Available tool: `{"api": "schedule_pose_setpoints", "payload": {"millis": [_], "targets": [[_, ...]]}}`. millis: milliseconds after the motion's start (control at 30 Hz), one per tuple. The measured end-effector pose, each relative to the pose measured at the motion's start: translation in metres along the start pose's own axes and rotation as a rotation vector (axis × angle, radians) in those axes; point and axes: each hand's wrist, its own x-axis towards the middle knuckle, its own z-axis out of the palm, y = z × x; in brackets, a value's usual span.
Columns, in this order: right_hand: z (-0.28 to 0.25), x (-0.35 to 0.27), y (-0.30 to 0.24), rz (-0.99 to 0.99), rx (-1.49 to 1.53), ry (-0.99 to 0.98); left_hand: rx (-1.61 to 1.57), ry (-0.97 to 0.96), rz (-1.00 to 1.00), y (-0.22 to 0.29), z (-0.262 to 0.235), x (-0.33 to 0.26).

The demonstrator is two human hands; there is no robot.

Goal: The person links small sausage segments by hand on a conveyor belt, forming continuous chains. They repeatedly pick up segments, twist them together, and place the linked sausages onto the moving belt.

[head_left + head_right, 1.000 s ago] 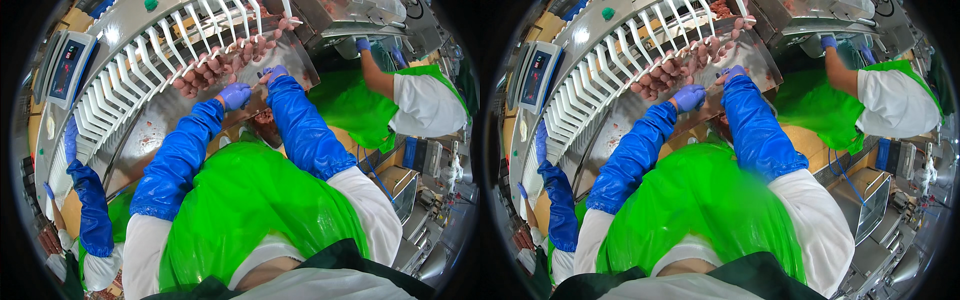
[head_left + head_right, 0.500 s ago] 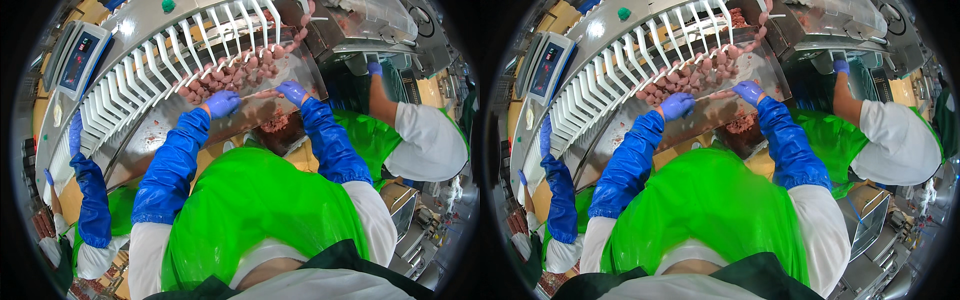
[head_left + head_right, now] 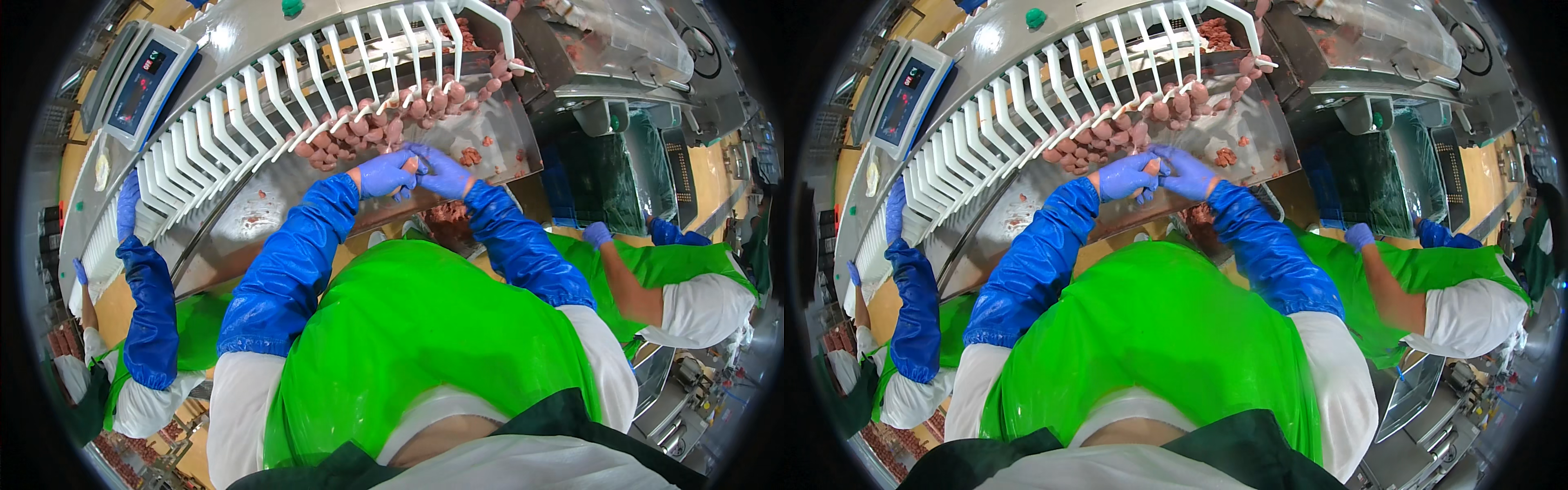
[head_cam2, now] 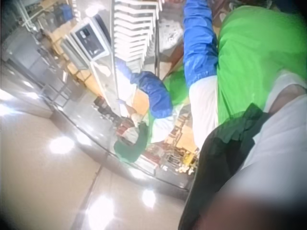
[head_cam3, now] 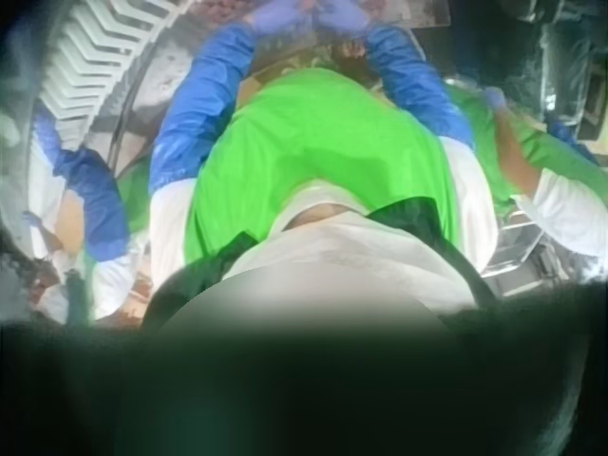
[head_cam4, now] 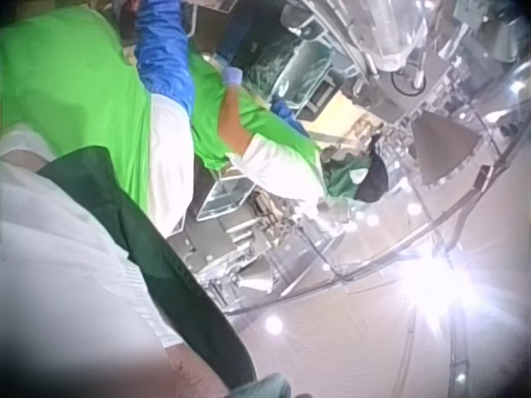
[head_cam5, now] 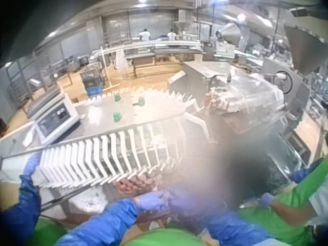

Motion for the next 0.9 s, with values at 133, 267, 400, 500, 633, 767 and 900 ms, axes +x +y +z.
{"api": "schedule_pose_setpoints", "payload": {"millis": [133, 267, 400, 500, 633, 767, 900], "targets": [[-0.004, 0.007, -0.01, 0.115, -0.444, -0.135, 0.216, -0.011, -0.077, 0.007, -0.013, 0.0], [-0.04, -0.01, 0.014, 0.15, -0.932, -0.304, 0.365, -0.08, -0.232, -0.002, -0.014, 0.009], [-0.044, -0.017, 0.036, 0.331, -0.974, -0.293, 0.251, -0.088, -0.1, -0.013, 0.001, 0.022], [-0.047, -0.011, 0.036, 0.489, -1.138, -0.222, 0.208, -0.036, -0.127, -0.015, 0.006, 0.024], [-0.066, 0.004, 0.028, 0.532, -1.225, -0.3, 0.134, 0.009, 0.023, -0.012, 0.01, 0.025], [-0.08, 0.01, 0.026, 0.68, -1.299, -0.317, 0.159, 0.03, 0.185, -0.001, 0.021, 0.018], [-0.107, -0.006, 0.03, 0.89, -1.466, -0.296, -0.108, 0.055, 0.192, 0.026, 0.012, -0.009]]}}
